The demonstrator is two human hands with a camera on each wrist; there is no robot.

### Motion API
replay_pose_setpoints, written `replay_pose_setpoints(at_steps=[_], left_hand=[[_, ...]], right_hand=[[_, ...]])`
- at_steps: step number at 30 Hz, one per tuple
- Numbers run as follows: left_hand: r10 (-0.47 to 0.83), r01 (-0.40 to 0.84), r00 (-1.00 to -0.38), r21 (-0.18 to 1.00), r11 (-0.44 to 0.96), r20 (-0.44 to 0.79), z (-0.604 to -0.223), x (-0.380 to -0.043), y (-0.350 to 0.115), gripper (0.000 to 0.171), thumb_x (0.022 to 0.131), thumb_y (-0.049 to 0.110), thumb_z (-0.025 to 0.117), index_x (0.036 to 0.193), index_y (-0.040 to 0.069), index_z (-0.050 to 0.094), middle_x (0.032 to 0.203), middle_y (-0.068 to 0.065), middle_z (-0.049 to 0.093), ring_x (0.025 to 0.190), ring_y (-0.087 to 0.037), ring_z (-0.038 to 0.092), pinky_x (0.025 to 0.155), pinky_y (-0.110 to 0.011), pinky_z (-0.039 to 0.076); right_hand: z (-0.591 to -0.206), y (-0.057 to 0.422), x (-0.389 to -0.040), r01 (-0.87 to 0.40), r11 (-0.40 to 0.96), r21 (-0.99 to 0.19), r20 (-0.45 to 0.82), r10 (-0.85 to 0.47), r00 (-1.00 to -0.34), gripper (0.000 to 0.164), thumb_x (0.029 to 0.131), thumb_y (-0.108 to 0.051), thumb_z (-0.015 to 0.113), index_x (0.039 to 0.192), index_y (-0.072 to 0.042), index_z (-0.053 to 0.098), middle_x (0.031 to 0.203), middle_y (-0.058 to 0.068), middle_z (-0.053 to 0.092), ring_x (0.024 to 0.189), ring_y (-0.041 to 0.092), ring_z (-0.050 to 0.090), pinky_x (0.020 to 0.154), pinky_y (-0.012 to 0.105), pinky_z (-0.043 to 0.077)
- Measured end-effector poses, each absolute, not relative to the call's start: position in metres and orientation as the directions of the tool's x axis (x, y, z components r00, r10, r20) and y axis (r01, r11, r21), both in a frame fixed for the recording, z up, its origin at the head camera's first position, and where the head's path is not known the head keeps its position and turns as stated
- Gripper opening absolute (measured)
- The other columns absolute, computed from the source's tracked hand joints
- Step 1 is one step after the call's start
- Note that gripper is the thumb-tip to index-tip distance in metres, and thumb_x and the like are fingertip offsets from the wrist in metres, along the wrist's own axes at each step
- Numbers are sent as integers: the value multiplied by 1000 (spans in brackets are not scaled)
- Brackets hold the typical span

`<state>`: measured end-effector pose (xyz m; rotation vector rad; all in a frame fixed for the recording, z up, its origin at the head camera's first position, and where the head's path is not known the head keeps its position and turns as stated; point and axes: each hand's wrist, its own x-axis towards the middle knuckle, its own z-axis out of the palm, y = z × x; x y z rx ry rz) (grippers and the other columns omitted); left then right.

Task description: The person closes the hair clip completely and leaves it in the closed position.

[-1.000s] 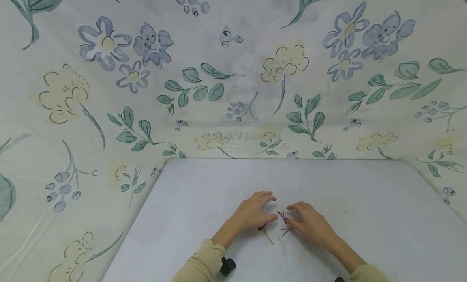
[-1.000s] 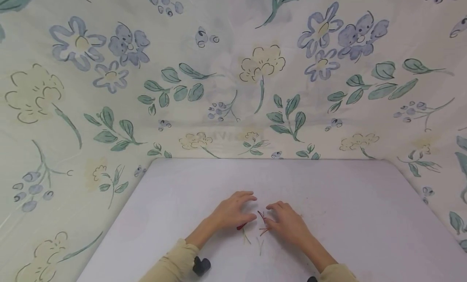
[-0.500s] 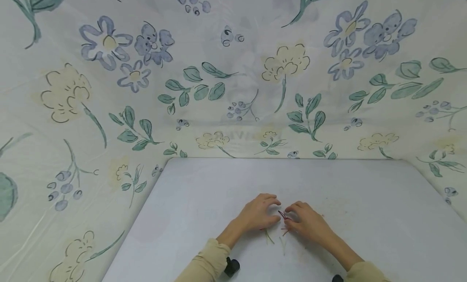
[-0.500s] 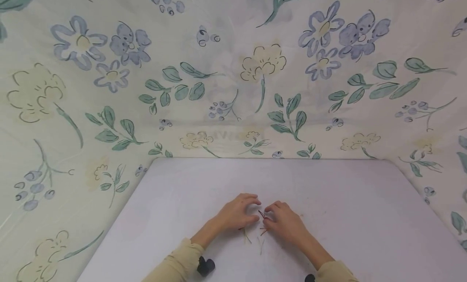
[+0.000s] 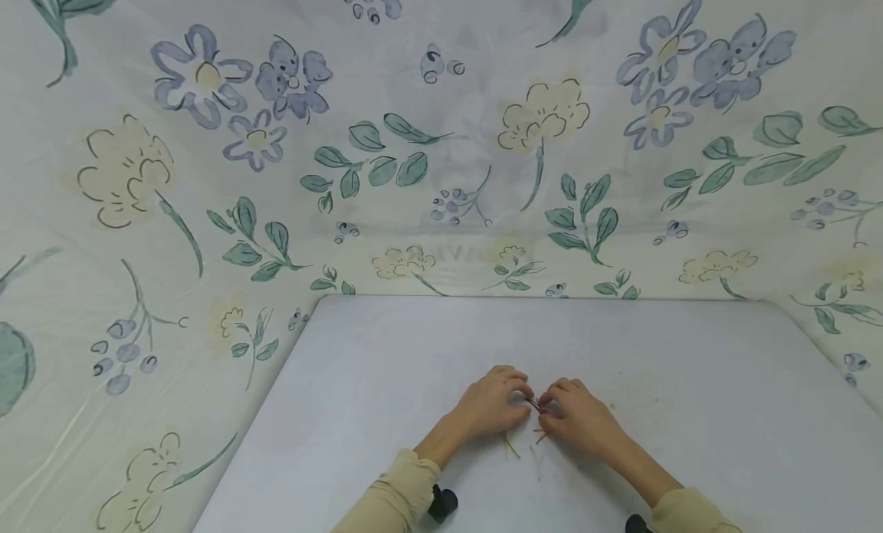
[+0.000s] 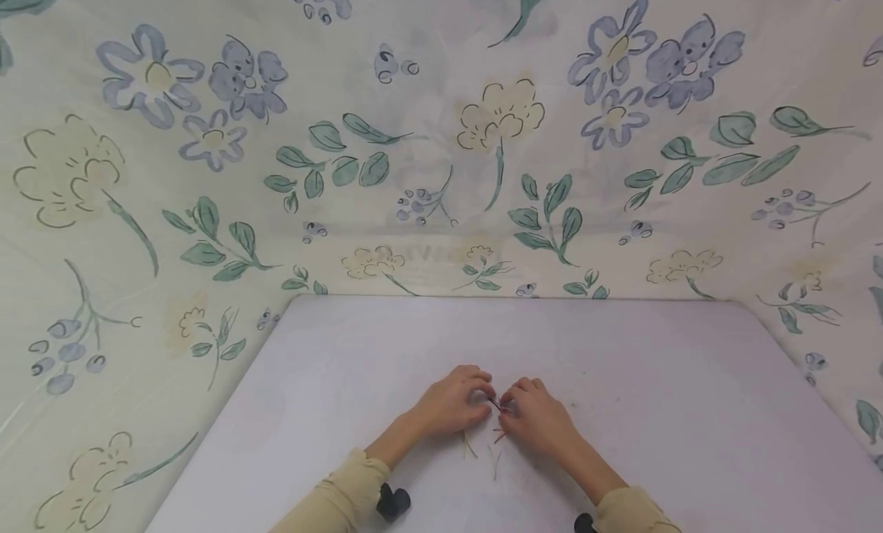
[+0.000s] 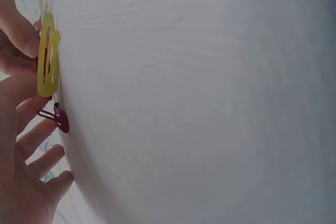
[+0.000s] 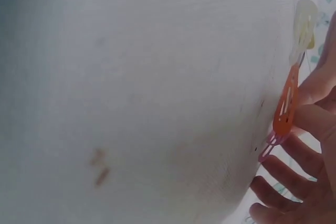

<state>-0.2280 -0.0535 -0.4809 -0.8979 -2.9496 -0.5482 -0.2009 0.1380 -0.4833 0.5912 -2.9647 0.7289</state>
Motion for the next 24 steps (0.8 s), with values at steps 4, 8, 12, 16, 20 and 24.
replay_pose_setpoints(at_steps=[4,8,12,16,20,24], left_hand=[[536,537,-838,336,773,107,-481,-227,-53,14,90,26,68,100,23,75,132,4,62,132,-14,48,102,-34,47],[530,531,-842,330,780,101,-481,-228,-52,10,89,26,69,96,24,75,133,5,62,132,-15,48,102,-35,47],[531,534,-841,316,784,103,-482,-230,-51,5,86,25,72,90,27,74,132,5,62,132,-14,48,102,-33,47],[534,540,-838,317,780,111,-482,-230,-51,4,84,23,73,84,27,72,131,5,63,131,-15,49,101,-32,47],[534,544,-836,314,778,126,-481,-230,-51,3,86,24,72,83,24,72,129,5,64,129,-15,51,99,-32,48],[531,542,-837,320,777,130,-480,-229,-52,3,87,25,72,86,22,72,129,4,65,128,-14,52,99,-33,49]], right_hand=[[-484,137,-201,-373,823,-429,126,-355,-926,10,82,-17,78,89,-15,70,101,0,61,101,20,55,79,41,54],[-485,136,-200,-387,823,-416,151,-357,-922,9,81,-13,77,84,-16,69,98,0,61,99,21,55,77,41,54],[-484,137,-201,-394,824,-407,164,-358,-919,12,79,-9,77,82,-16,68,99,1,61,100,23,56,77,42,54],[-484,136,-201,-376,830,-412,148,-346,-926,12,79,-9,77,82,-16,68,100,1,62,102,23,56,79,44,54],[-484,135,-202,-363,831,-422,141,-336,-931,11,80,-9,77,82,-16,68,100,1,62,102,23,56,81,44,53],[-482,135,-201,-363,823,-438,141,-336,-931,11,80,-8,76,83,-15,69,99,1,63,101,23,57,82,43,53]])
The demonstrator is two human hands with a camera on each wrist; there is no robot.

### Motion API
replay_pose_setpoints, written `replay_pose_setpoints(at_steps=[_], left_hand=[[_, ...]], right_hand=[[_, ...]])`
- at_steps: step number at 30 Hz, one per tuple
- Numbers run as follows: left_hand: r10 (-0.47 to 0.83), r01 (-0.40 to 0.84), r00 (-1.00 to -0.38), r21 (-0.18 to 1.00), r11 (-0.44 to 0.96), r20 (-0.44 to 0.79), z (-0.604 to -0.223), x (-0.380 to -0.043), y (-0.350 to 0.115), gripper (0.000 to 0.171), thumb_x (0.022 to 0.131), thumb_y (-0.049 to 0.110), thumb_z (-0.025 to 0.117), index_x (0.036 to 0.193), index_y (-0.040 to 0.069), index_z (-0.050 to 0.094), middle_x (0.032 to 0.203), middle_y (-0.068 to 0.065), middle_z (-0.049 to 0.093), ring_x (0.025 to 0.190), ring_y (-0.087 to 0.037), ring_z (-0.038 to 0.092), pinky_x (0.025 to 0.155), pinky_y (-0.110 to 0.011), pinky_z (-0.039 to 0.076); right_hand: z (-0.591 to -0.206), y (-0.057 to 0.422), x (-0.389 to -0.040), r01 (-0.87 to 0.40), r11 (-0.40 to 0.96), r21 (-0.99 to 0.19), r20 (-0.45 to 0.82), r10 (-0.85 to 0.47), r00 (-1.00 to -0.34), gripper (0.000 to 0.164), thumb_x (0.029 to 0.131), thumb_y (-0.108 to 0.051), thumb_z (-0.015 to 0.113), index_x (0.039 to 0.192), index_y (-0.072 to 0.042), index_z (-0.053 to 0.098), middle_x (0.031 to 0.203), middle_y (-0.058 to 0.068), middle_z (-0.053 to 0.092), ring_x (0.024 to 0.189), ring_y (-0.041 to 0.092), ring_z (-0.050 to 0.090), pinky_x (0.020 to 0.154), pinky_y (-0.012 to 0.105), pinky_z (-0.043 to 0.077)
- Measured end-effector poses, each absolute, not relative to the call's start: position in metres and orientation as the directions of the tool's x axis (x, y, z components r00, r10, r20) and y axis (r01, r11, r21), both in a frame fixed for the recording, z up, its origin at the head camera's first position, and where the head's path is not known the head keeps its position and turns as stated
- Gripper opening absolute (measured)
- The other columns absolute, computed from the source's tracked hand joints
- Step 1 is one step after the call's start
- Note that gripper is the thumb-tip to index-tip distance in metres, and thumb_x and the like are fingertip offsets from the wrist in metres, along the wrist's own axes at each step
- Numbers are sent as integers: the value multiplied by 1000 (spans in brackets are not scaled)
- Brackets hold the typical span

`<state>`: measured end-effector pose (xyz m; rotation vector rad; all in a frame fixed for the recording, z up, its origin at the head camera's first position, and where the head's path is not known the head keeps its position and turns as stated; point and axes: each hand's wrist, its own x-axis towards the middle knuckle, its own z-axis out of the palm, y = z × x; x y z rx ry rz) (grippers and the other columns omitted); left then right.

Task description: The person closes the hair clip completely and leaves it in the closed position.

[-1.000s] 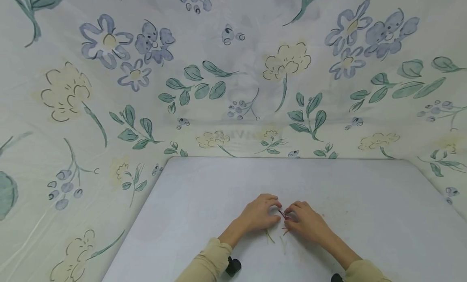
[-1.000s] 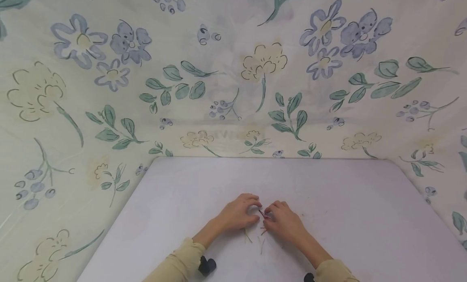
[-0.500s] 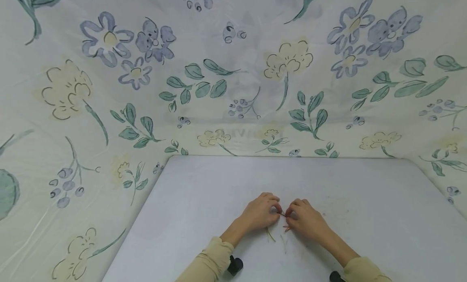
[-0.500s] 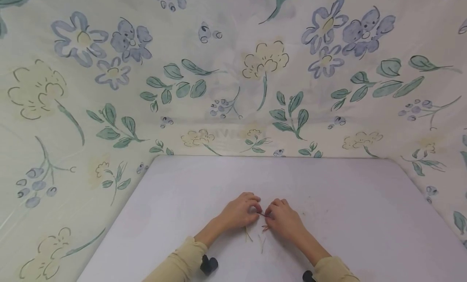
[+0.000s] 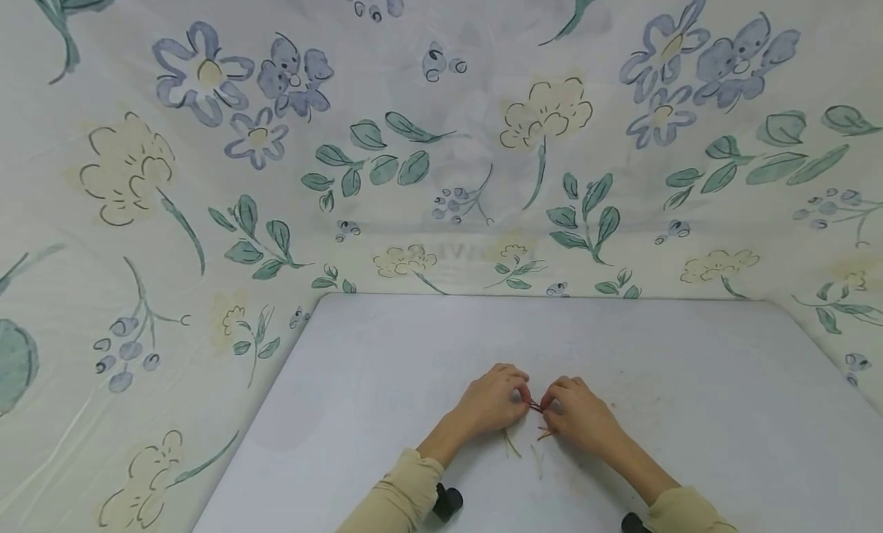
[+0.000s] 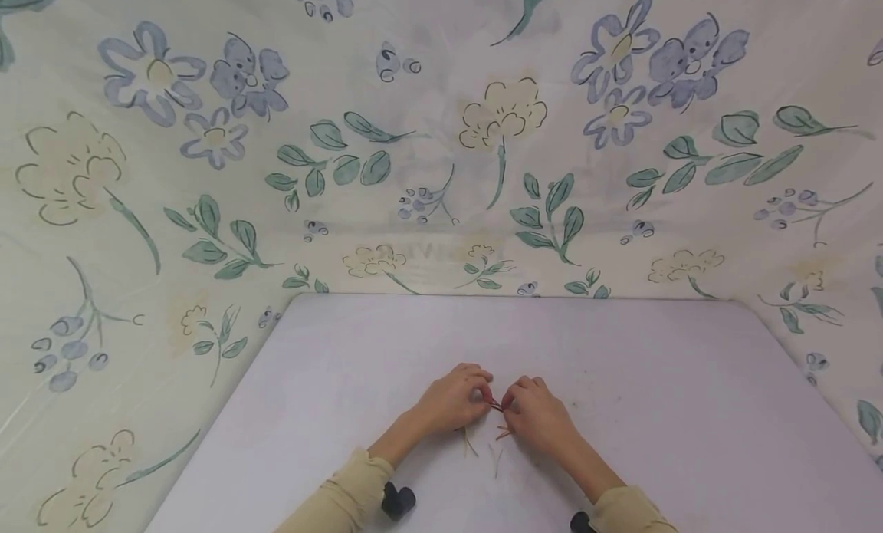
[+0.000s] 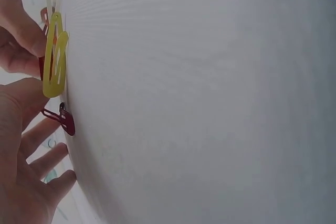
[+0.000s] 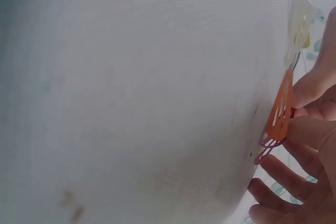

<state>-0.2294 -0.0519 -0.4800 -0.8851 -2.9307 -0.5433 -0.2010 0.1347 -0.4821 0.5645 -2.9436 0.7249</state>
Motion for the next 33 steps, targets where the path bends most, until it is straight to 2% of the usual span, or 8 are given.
replay_pose_setpoints(at_steps=[3,9,16,21,24,33], left_hand=[[526,536,-841,333,776,129,-480,-230,-52,0,86,23,71,86,23,72,128,5,65,128,-14,52,99,-32,49],[519,531,-844,358,768,137,-481,-230,-52,5,86,20,72,87,25,70,124,7,67,125,-13,54,98,-31,49],[520,534,-841,376,757,147,-479,-228,-53,6,88,21,70,93,25,70,109,9,68,120,-12,57,96,-31,49],[498,505,-857,409,760,133,-477,-227,-56,15,91,23,67,106,22,70,124,3,66,125,-15,55,98,-33,49],[496,498,-860,416,761,123,-475,-227,-58,19,92,23,66,110,21,71,126,1,65,127,-16,54,99,-34,49],[485,494,-863,434,754,140,-474,-228,-65,9,90,22,68,98,21,73,119,0,67,122,-17,56,95,-36,51]], right_hand=[[-481,135,-200,-363,818,-447,142,-335,-931,11,81,-8,75,84,-15,69,97,1,63,100,23,57,83,43,52],[-480,135,-200,-350,816,-460,136,-324,-936,11,81,-7,74,85,-16,69,97,-1,63,102,24,59,86,44,53],[-480,135,-200,-341,811,-475,141,-313,-939,11,82,-5,73,87,-15,70,98,0,64,102,26,62,88,46,53],[-482,135,-203,-348,805,-480,152,-315,-937,12,82,-5,73,88,-15,70,97,-1,64,101,25,63,88,44,53],[-481,134,-204,-357,801,-480,162,-319,-934,11,83,-5,73,88,-15,70,97,-1,64,99,23,63,86,43,53],[-479,131,-204,-365,800,-476,158,-330,-931,9,84,-8,75,88,-15,69,97,0,63,99,23,63,85,43,54]])
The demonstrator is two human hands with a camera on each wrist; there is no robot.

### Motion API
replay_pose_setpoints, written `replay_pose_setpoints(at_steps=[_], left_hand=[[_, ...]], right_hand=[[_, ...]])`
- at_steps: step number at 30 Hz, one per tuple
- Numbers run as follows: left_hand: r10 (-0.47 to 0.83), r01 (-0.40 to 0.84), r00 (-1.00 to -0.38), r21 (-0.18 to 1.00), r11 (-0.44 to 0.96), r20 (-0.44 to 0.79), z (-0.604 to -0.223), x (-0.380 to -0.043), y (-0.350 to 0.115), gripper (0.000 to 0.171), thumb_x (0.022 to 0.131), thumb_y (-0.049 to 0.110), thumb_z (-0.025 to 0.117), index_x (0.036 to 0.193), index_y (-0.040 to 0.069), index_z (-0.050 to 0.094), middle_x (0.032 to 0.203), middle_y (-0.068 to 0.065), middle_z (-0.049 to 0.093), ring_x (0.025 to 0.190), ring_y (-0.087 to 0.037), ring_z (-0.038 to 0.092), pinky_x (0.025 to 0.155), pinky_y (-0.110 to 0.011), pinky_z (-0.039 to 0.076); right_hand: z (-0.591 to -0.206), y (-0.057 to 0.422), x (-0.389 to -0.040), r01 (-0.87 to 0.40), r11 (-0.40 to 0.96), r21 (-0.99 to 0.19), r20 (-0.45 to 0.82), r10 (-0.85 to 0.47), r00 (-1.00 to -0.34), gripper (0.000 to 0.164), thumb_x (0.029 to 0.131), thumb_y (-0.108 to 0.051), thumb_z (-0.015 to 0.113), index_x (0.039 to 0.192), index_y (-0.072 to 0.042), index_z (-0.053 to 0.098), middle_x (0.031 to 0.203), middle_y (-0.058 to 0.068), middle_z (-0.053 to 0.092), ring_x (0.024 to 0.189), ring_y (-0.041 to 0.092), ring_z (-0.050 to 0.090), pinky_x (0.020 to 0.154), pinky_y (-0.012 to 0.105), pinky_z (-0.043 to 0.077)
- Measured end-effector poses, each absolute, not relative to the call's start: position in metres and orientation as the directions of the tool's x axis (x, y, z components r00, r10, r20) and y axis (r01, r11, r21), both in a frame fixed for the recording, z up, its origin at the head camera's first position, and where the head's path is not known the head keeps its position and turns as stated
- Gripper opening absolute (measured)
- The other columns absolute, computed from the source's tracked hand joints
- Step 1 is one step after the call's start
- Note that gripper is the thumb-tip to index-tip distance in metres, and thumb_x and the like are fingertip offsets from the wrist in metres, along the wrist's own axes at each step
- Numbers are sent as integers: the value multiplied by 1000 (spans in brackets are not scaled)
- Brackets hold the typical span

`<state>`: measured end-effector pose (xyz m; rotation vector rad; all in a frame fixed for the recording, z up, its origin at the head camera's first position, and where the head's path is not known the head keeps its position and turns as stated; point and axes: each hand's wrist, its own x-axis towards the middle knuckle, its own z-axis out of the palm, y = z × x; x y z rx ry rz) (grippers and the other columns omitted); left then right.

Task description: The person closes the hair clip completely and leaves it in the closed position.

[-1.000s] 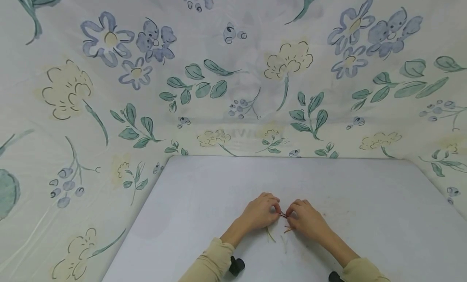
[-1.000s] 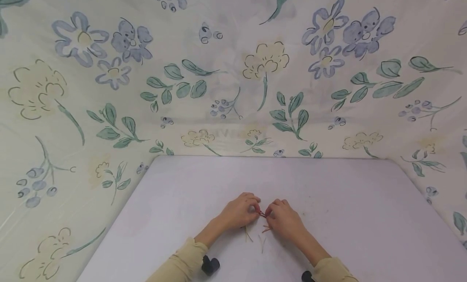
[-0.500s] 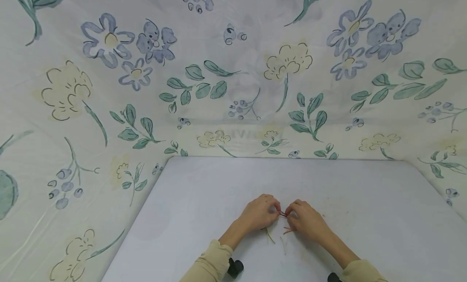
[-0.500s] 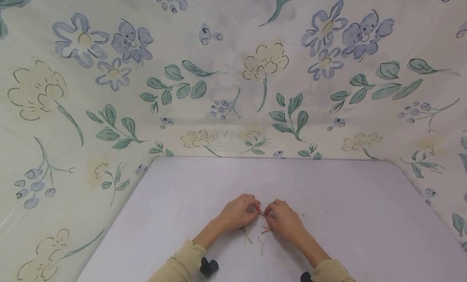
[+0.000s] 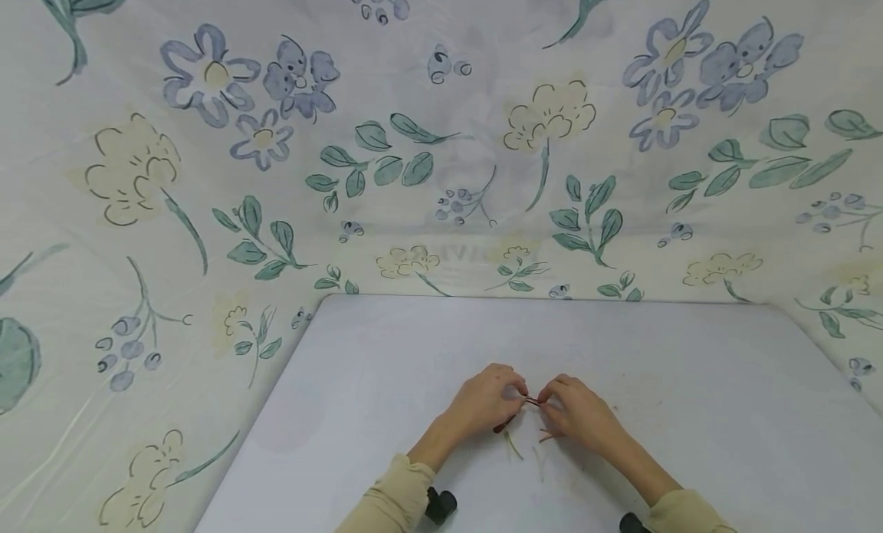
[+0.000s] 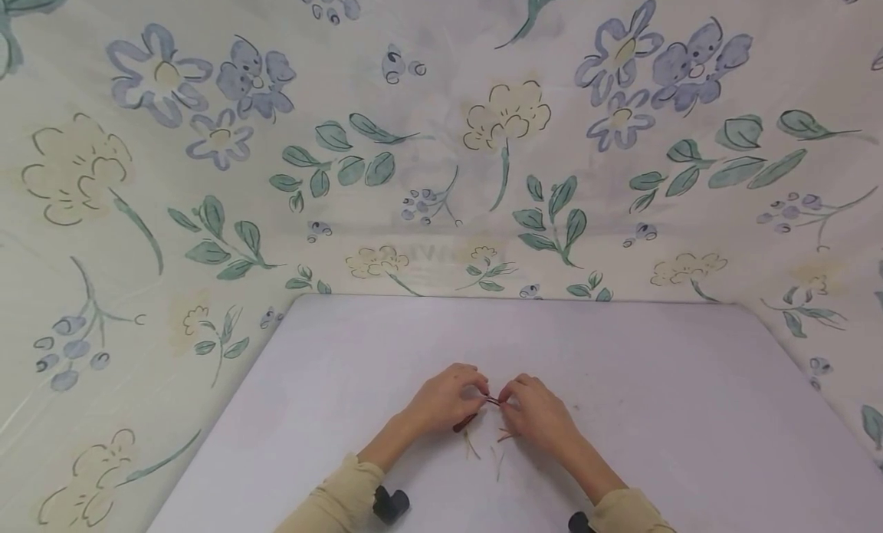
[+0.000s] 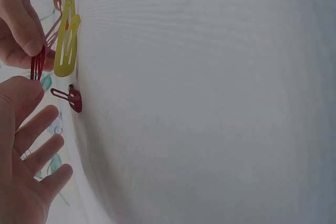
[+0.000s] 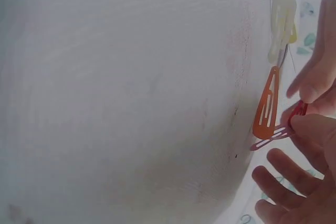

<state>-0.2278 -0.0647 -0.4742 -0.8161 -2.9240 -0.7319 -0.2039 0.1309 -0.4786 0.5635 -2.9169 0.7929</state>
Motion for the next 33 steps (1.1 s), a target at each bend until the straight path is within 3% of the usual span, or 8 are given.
replay_pose_setpoints(at_steps=[20,33], left_hand=[[427,467,-881,518,717,202,-472,-223,-73,6,90,22,69,95,20,73,122,0,67,123,-19,57,99,-40,50],[382,473,-880,600,646,282,-466,-219,-78,11,91,17,68,101,16,74,119,-4,68,121,-21,59,101,-42,48]], right_hand=[[-474,127,-206,-362,769,-526,190,-309,-932,7,88,-13,74,92,-17,70,99,-3,63,96,18,63,84,41,54],[-467,122,-207,-377,732,-568,247,-286,-926,12,89,-9,72,95,-18,69,106,-1,64,106,23,63,93,45,52]])
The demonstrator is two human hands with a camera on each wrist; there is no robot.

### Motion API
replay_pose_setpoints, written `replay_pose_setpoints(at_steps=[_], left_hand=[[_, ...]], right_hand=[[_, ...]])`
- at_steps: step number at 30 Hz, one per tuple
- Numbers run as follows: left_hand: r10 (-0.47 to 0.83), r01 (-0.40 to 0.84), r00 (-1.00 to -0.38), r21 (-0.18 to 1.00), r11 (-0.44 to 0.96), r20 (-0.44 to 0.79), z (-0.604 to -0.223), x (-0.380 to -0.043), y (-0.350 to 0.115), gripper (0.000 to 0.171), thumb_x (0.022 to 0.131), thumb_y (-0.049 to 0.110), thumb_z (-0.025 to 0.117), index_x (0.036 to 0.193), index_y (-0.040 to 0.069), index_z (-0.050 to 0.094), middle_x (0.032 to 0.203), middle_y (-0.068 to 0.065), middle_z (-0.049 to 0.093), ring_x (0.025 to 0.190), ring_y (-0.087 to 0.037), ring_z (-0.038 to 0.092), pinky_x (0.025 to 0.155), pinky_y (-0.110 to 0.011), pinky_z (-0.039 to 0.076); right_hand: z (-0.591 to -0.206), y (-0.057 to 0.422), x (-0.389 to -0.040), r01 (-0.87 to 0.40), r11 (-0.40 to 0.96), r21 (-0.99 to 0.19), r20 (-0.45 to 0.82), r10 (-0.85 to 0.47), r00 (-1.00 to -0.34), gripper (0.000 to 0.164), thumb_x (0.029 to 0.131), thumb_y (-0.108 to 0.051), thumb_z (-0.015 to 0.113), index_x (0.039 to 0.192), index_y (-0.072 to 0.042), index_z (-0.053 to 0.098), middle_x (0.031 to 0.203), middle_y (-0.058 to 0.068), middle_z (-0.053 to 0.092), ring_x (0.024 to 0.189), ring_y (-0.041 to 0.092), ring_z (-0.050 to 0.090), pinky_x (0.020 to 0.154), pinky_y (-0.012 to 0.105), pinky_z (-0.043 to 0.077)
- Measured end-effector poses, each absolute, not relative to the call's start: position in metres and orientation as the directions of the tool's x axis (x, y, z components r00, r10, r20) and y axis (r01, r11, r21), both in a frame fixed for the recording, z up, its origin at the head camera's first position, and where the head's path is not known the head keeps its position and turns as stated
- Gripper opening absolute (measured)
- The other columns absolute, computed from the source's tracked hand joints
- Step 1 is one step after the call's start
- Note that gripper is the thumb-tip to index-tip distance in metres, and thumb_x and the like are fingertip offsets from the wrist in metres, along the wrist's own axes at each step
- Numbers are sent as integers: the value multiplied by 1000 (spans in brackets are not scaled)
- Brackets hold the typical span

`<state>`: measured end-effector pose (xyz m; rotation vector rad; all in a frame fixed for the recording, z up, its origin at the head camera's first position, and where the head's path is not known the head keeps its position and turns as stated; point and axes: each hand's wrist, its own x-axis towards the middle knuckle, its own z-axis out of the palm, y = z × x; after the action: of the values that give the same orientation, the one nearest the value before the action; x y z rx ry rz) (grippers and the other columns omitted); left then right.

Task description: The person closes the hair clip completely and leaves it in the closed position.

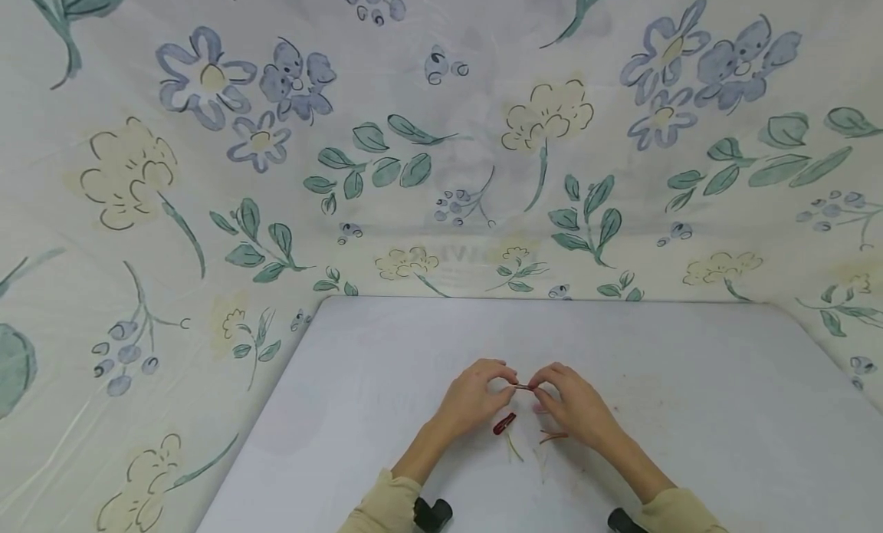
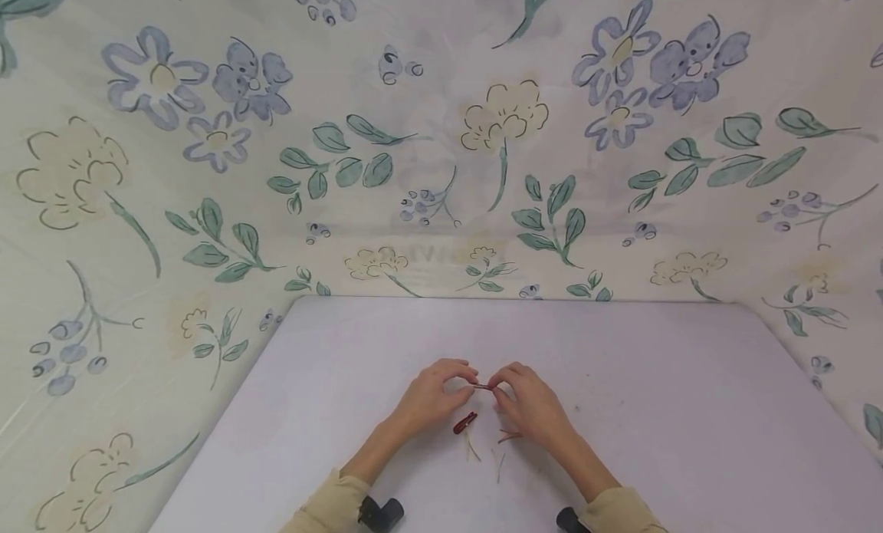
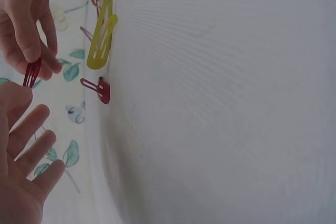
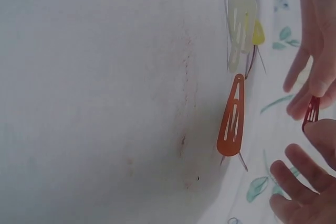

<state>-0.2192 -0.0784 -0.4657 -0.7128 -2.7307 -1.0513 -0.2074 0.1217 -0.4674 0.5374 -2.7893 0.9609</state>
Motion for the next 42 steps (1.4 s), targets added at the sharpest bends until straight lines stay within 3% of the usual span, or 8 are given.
replay_pose_setpoints(at_steps=[14,42], left_hand=[[329,496,-868,639,588,372,-461,-223,-88,10,90,14,68,99,14,73,117,0,70,124,-20,57,102,-44,47],[263,546,-837,698,463,480,-462,-226,-88,10,83,4,73,90,10,75,111,-1,73,121,-23,59,100,-45,47]], right_hand=[[-464,116,-209,-458,653,-603,358,-292,-887,15,90,-6,70,101,-15,71,108,0,65,105,22,64,91,45,53],[-467,110,-215,-461,564,-685,398,-240,-885,17,92,-2,66,105,-13,68,107,3,65,104,26,63,91,50,53]])
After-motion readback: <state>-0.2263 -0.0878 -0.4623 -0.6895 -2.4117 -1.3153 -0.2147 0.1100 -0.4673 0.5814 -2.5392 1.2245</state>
